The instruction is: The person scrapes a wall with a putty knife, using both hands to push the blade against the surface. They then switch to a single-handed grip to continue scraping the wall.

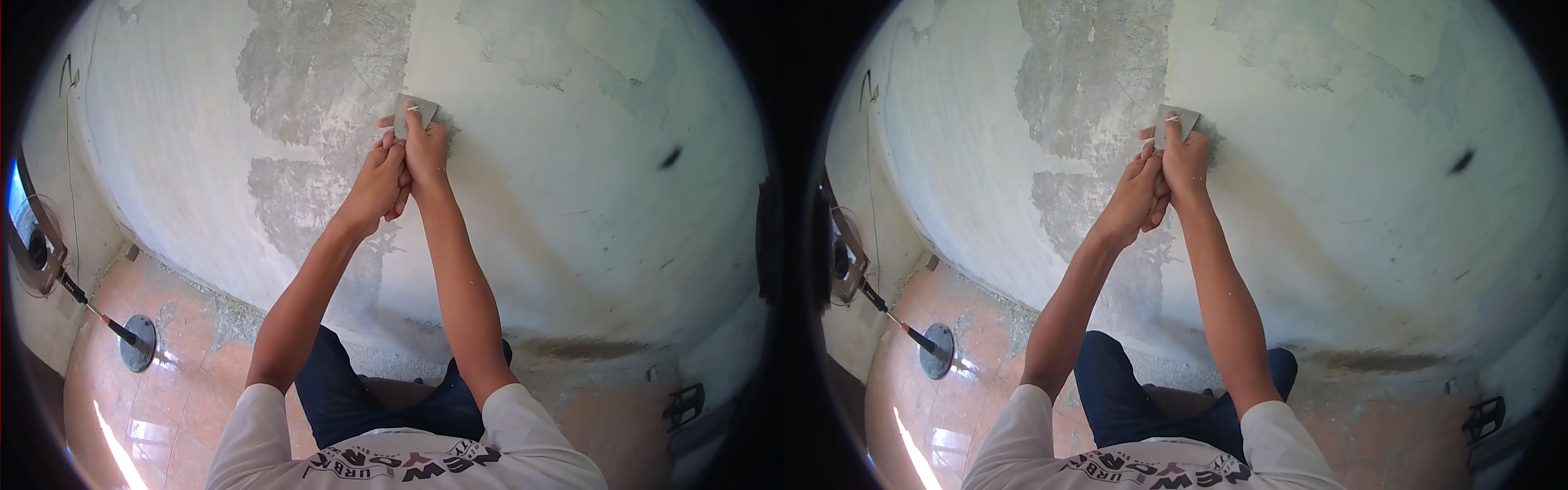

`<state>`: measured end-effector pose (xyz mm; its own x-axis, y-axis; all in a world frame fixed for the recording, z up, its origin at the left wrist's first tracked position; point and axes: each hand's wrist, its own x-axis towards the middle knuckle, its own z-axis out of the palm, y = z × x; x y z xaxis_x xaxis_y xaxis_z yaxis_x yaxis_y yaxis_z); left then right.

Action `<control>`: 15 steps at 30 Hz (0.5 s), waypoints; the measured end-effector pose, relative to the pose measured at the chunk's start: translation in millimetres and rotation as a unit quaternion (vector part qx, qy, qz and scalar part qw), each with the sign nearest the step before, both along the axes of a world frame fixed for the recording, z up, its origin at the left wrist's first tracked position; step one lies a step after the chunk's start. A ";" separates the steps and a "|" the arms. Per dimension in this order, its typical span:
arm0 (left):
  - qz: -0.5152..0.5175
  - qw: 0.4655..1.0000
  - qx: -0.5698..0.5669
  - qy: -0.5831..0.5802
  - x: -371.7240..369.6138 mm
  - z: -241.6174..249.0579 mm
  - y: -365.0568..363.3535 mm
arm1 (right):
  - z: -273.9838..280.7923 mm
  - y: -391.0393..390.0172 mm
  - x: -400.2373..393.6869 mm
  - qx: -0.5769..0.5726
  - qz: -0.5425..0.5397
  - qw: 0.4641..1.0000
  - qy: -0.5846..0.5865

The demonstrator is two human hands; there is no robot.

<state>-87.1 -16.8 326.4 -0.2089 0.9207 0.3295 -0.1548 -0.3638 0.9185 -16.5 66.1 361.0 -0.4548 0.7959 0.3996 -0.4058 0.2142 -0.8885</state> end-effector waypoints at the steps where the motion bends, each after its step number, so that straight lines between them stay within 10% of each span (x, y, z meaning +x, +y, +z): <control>1: 0.002 1.000 0.000 0.000 1.1 -2.8 -2.5 | -4.3 -0.6 -0.4 0.000 0.002 1.000 0.000; 15: -0.002 0.999 -0.026 0.023 2.0 6.1 -10.8 | -6.8 0.9 -3.1 -0.006 -0.001 1.000 0.023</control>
